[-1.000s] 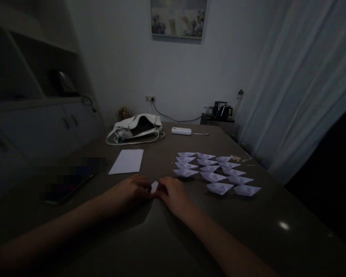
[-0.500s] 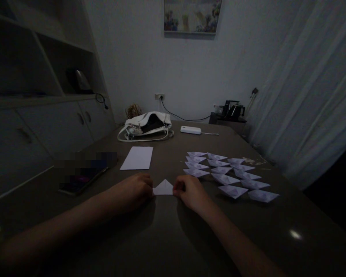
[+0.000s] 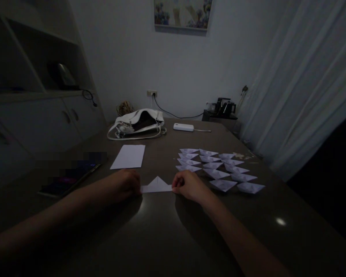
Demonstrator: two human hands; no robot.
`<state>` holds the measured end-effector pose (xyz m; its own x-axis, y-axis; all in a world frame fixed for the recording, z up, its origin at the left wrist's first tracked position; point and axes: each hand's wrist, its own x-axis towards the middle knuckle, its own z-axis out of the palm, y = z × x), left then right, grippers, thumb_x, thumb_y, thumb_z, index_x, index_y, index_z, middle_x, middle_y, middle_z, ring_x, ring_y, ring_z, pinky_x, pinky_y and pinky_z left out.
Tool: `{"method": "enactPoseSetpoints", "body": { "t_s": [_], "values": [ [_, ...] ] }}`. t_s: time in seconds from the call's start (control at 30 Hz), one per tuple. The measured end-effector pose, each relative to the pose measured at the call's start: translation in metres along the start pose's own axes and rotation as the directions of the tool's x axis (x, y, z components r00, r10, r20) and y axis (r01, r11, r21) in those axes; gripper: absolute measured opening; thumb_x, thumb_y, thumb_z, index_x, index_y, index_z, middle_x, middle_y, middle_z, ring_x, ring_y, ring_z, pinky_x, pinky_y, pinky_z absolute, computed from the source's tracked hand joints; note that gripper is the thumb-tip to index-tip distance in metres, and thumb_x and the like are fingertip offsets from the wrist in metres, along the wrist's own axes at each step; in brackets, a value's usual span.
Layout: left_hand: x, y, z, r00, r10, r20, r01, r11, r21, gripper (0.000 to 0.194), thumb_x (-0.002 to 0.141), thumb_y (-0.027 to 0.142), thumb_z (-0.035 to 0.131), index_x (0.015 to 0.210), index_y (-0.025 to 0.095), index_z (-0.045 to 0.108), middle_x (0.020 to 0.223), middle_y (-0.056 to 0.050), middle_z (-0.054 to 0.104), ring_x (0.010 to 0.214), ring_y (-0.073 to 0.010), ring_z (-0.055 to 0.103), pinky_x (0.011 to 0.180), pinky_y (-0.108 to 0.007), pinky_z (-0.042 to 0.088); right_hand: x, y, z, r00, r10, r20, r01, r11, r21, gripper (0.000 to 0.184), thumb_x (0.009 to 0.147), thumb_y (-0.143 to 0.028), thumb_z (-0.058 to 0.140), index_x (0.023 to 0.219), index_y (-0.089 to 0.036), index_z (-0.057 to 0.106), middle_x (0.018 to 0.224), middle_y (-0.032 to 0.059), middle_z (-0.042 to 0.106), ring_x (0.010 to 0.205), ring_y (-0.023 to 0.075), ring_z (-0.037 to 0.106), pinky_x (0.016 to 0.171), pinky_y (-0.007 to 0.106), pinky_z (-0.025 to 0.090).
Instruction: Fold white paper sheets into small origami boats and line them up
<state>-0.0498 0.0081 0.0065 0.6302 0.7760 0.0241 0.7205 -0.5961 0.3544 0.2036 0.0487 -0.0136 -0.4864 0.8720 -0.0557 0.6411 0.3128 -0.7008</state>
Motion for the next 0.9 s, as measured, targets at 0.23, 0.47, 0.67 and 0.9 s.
{"method": "enactPoseSetpoints", "body": {
  "t_s": [0.23, 0.47, 0.67, 0.9],
  "values": [
    [0.004, 0.005, -0.007, 0.994, -0.107, 0.010, 0.107, 0.991, -0.075, 0.032, 0.066, 0.000, 0.048, 0.069, 0.019, 0.073, 0.079, -0.004, 0.069, 0.075, -0.0174, 0.063, 0.067, -0.026, 0.047, 0.001, 0.000, -0.001, 0.999, 0.029, 0.024, -0.029, 0.999, 0.017, 0.005, 0.067, -0.010, 0.066, 0.070, -0.013, 0.066, 0.061, -0.0010, 0.056, 0.057, 0.0093, 0.050, 0.050, 0.018, 0.035],
    [0.002, -0.001, -0.008, 0.992, -0.123, 0.009, 0.123, 0.992, -0.038, 0.033, 0.064, 0.001, 0.046, 0.069, 0.021, 0.072, 0.081, -0.002, 0.067, 0.076, -0.0173, 0.062, 0.068, -0.026, 0.047, 0.004, 0.011, -0.002, 0.998, 0.039, 0.046, -0.044, 0.993, 0.110, 0.009, 0.065, -0.013, 0.067, 0.074, -0.014, 0.066, 0.061, -0.0009, 0.058, 0.056, 0.0098, 0.052, 0.048, 0.019, 0.035],
    [0.003, 0.007, -0.008, 0.979, -0.030, -0.203, 0.055, 0.992, 0.118, 0.023, 0.074, 0.005, 0.047, 0.073, 0.018, 0.067, 0.083, -0.005, 0.062, 0.083, -0.0200, 0.056, 0.072, -0.029, 0.046, 0.003, 0.007, -0.003, 0.998, 0.039, 0.051, -0.045, 0.992, 0.120, 0.008, 0.065, -0.010, 0.066, 0.071, -0.014, 0.066, 0.060, -0.0007, 0.058, 0.056, 0.0093, 0.053, 0.049, 0.018, 0.037],
    [0.012, 0.009, 0.020, 0.970, 0.181, -0.160, -0.181, 0.983, 0.016, 0.022, 0.089, 0.024, 0.051, 0.107, 0.021, 0.064, 0.105, -0.007, 0.062, 0.094, -0.0189, 0.057, 0.079, -0.028, 0.045, 0.002, 0.006, -0.004, 0.995, 0.071, 0.074, -0.082, 0.984, 0.157, 0.007, 0.065, -0.010, 0.066, 0.071, -0.014, 0.064, 0.058, -0.0023, 0.056, 0.049, 0.0071, 0.049, 0.045, 0.017, 0.036]
  ]
}}
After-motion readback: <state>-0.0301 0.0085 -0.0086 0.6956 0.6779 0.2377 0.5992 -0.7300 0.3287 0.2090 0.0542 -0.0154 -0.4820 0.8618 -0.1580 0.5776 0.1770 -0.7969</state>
